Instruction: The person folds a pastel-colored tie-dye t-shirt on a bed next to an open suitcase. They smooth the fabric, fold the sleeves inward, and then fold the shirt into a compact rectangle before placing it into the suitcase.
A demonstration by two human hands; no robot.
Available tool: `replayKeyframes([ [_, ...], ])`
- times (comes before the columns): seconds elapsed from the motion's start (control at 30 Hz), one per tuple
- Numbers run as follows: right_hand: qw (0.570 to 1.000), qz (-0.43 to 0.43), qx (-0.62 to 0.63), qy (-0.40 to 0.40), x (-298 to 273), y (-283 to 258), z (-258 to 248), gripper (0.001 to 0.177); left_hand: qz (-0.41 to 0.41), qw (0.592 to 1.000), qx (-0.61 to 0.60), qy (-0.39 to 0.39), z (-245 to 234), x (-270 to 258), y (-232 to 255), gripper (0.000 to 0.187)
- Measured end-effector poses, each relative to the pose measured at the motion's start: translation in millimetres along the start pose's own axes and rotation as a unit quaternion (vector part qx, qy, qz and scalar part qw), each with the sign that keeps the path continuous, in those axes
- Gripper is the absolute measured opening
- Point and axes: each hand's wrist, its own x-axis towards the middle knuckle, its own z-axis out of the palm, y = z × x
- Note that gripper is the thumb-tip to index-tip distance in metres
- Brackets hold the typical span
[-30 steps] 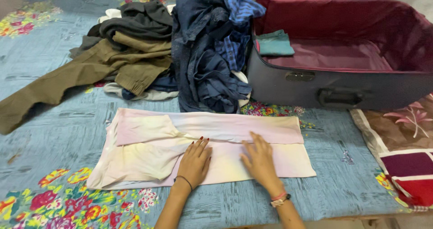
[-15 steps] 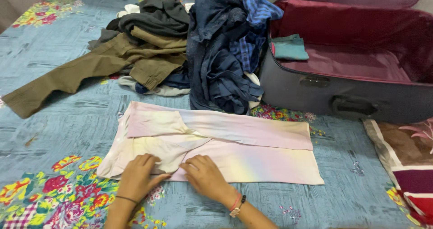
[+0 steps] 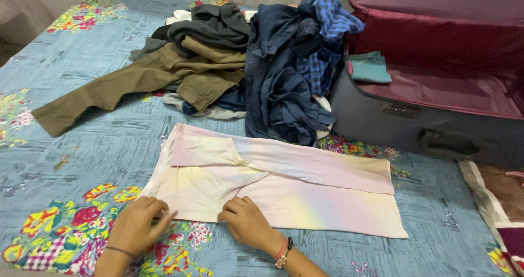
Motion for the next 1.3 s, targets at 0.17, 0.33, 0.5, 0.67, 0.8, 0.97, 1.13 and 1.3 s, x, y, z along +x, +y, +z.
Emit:
replayKeyframes([
  [0.17,1.000,0.010,0.017,0.015,7.2,2.6,-6.7,0.022,0.090,0.986,0.019,0.140,18.1,40.3,1.5,0.015],
  [0.33,0.998,0.036,-0.023,0.043,15.1,20.0,-22.7,0.030,0.105,0.978,0.047,0.176,35.7,73.4,5.3,0.024],
  [0.5,0.996,0.057,-0.066,0.007,8.1,40.6,-41.2,0.037,0.038,0.986,0.062,0.151,40.1,78.5,-2.6,0.023],
  [0.67,0.994,0.102,-0.032,0.000,-3.8,55.8,-38.5,0.028,-0.006,0.987,0.018,0.159,39.9,83.2,-4.7,0.027],
  [0.8,0.987,0.111,-0.079,0.083,4.2,66.5,-28.9,0.034,0.011,0.984,0.001,0.177,41.5,91.7,-13.1,0.025],
  [0.97,0.977,0.123,-0.115,0.131,29.0,85.1,-20.4,0.033,0.043,0.971,0.009,0.236,57.2,94.9,-24.6,0.012],
  [1.13,0.978,0.095,-0.144,0.114,46.4,97.9,-8.2,0.037,0.035,0.972,0.061,0.226,68.1,92.9,-25.4,0.011],
  [1.3,0.978,0.073,-0.133,0.140,50.0,90.4,-9.0,0.026,0.025,0.961,0.114,0.252,64.9,92.7,-22.2,0.011],
])
